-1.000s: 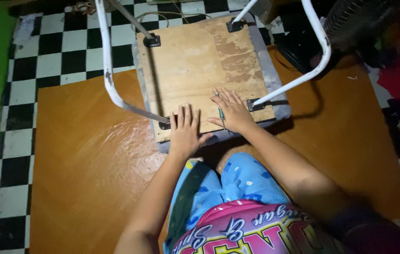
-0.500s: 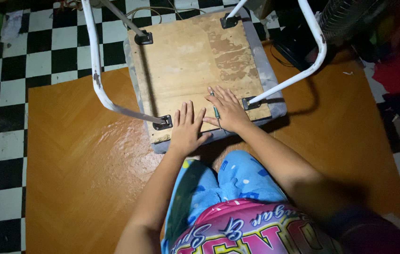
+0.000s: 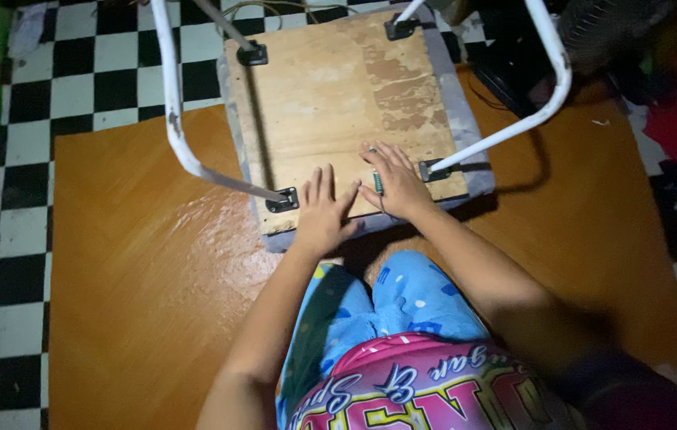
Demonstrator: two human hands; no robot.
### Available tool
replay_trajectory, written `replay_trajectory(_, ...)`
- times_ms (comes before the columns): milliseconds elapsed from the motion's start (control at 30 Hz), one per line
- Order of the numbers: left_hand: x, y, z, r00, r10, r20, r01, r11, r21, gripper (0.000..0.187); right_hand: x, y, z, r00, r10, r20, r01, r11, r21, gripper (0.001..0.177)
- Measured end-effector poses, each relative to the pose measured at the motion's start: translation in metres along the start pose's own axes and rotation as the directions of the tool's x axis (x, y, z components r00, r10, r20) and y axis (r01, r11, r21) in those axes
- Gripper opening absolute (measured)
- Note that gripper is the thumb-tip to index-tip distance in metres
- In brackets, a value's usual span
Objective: The person assembles a small upholstered stool by attaching a white metal frame to a wooden base. They position the frame, align the legs, and use a screwdriver to tighten screws at each corner to secure the frame to the base.
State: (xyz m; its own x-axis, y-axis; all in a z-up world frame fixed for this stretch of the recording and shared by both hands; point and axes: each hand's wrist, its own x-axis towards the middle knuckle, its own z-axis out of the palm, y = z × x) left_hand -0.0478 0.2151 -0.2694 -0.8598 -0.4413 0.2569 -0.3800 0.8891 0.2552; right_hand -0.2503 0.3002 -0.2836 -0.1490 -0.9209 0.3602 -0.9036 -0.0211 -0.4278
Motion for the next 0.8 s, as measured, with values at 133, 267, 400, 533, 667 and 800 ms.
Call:
replay_trajectory(133,-0.054,-0.002,0.019,0.966,0.117,-0.229,-0.135,0.989,-0.066,0.042,0.001,0.001,-0.004,1.000,-0.002,-0.002,0.002,1.000,0.023,0.061)
replay_trajectory(267,-0.099,-0.010,0.025,0.866,-0.430,-0.256,0.267,0.829,-0.492,0.010,0.002,-0.001,-0.002,0.999,0.021,0.031,-0.021,1.000,-0.003,0.059)
replay_trajectory(400,-0.098,-0.025,-0.007,0.613,-0.669,-0.419,0.143,0.616,-0.775,0.042,0.003,-0.002,-0.004,0.999,0.032,0.043,-0.031,0.999,-0.023,0.059)
replay_trajectory(533,-0.062,-0.040,-0.052,0.574,-0.448,-0.686,-0.092,0.797,-0.598,0.074,0.004,-0.002,-0.001,1.000,0.003,0.031,-0.001,0.998,-0.055,0.060)
replay_trajectory(667,-0.015,-0.047,-0.054,0.603,-0.649,-0.463,-0.114,0.505,-0.856,0.050,0.000,0.003,0.002,1.000,0.002,-0.029,-0.003,0.999,-0.034,0.054)
replay_trajectory(800,0.005,-0.058,-0.033,0.688,-0.475,-0.549,0.030,0.774,-0.632,0.024,-0.009,0.009,0.000,0.989,-0.001,-0.147,0.016,0.994,0.105,0.045)
